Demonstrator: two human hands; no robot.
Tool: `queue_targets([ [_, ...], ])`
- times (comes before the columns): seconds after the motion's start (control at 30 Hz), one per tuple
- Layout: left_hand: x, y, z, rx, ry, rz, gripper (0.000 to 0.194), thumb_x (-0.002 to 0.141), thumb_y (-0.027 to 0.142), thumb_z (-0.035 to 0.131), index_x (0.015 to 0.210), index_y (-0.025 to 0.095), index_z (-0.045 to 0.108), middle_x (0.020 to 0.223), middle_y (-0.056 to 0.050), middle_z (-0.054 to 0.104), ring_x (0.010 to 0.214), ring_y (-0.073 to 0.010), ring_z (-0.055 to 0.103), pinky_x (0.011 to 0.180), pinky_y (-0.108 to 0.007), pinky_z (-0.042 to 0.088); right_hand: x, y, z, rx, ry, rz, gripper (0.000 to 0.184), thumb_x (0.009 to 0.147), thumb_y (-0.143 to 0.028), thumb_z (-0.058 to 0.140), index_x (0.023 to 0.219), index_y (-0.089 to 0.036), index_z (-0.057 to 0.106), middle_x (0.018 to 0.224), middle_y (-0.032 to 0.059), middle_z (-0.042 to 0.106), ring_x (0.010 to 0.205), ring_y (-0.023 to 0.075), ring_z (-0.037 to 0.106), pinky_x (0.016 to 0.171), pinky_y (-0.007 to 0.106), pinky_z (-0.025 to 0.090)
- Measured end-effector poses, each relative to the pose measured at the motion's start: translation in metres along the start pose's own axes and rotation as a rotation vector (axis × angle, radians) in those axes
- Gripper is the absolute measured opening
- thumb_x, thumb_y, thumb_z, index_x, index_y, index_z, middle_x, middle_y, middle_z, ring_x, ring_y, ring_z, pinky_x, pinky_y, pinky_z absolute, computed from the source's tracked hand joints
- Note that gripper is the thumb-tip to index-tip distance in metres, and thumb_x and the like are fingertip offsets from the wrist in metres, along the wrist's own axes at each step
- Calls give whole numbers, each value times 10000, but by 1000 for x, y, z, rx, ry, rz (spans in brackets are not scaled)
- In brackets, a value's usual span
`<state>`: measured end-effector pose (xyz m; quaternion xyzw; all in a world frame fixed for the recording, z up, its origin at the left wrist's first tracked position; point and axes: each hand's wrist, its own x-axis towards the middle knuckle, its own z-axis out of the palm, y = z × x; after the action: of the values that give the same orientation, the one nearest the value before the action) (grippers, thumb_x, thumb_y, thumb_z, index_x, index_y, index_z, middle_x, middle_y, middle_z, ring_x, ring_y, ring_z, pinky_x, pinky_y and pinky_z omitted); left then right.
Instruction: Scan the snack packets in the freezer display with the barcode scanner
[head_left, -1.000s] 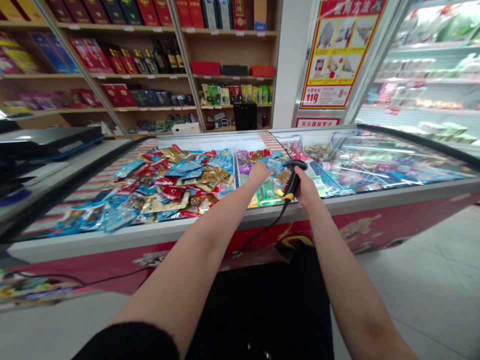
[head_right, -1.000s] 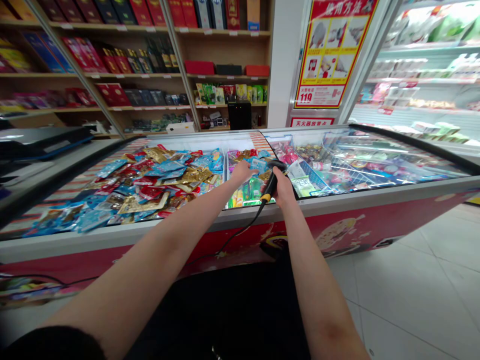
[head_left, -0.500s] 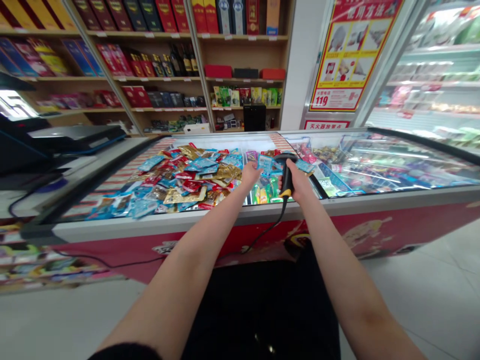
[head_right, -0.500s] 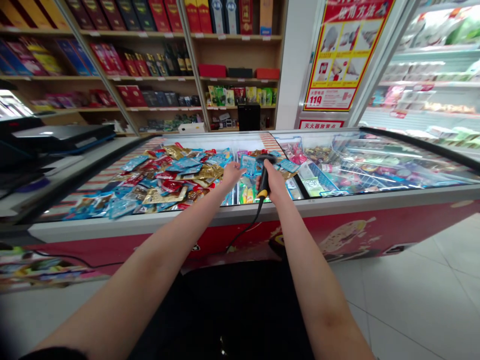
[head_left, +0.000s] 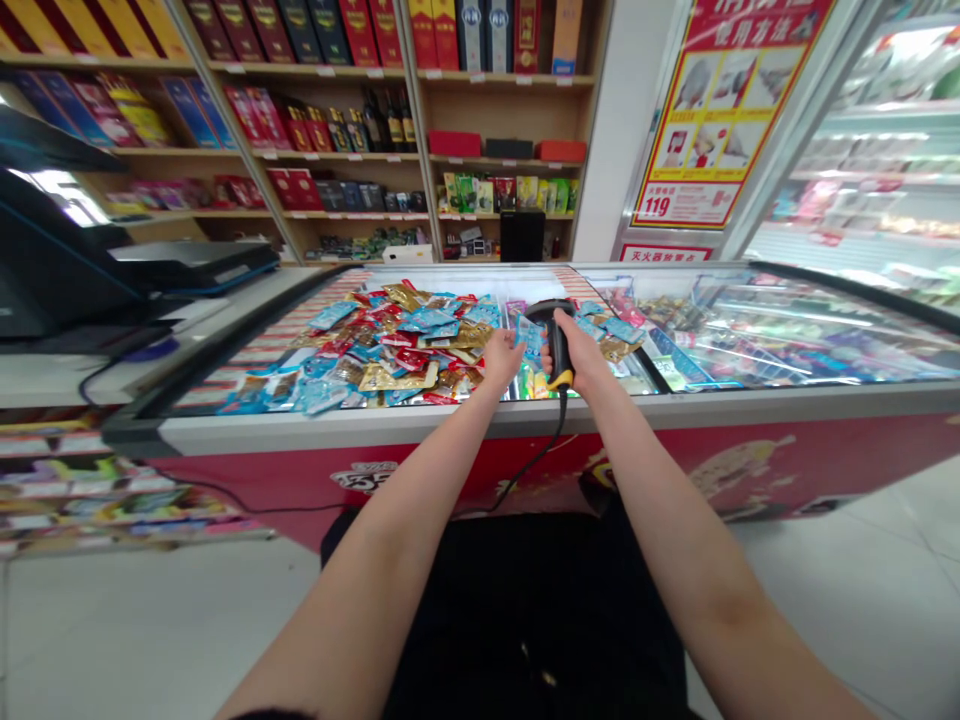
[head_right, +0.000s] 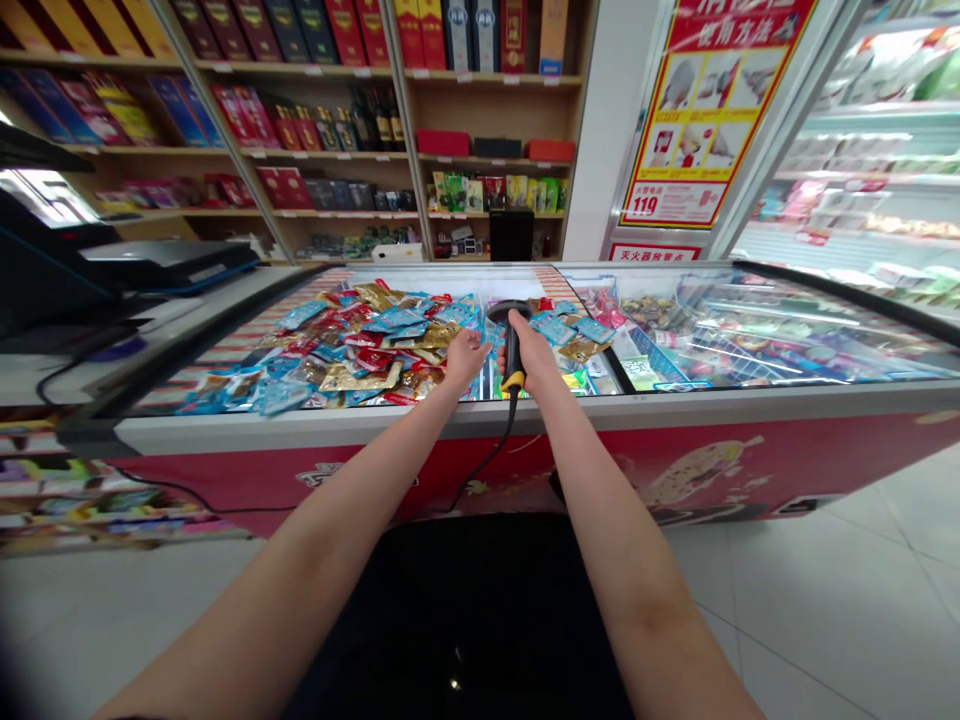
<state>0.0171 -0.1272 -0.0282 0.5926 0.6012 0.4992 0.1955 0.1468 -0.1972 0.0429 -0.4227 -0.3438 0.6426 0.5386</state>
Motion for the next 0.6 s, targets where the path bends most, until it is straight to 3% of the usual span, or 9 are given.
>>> queue_targets([
  [0.6, 2, -3, 1, -54, -18, -19, 142, 796, 200, 689, 892, 179, 585, 905, -46, 708, 853, -172, 660, 820, -290, 489, -14, 0, 5, -23, 6, -26, 425, 979, -552, 571, 781, -178, 542, 496, 2, 552, 360, 108, 492, 343, 198, 424],
])
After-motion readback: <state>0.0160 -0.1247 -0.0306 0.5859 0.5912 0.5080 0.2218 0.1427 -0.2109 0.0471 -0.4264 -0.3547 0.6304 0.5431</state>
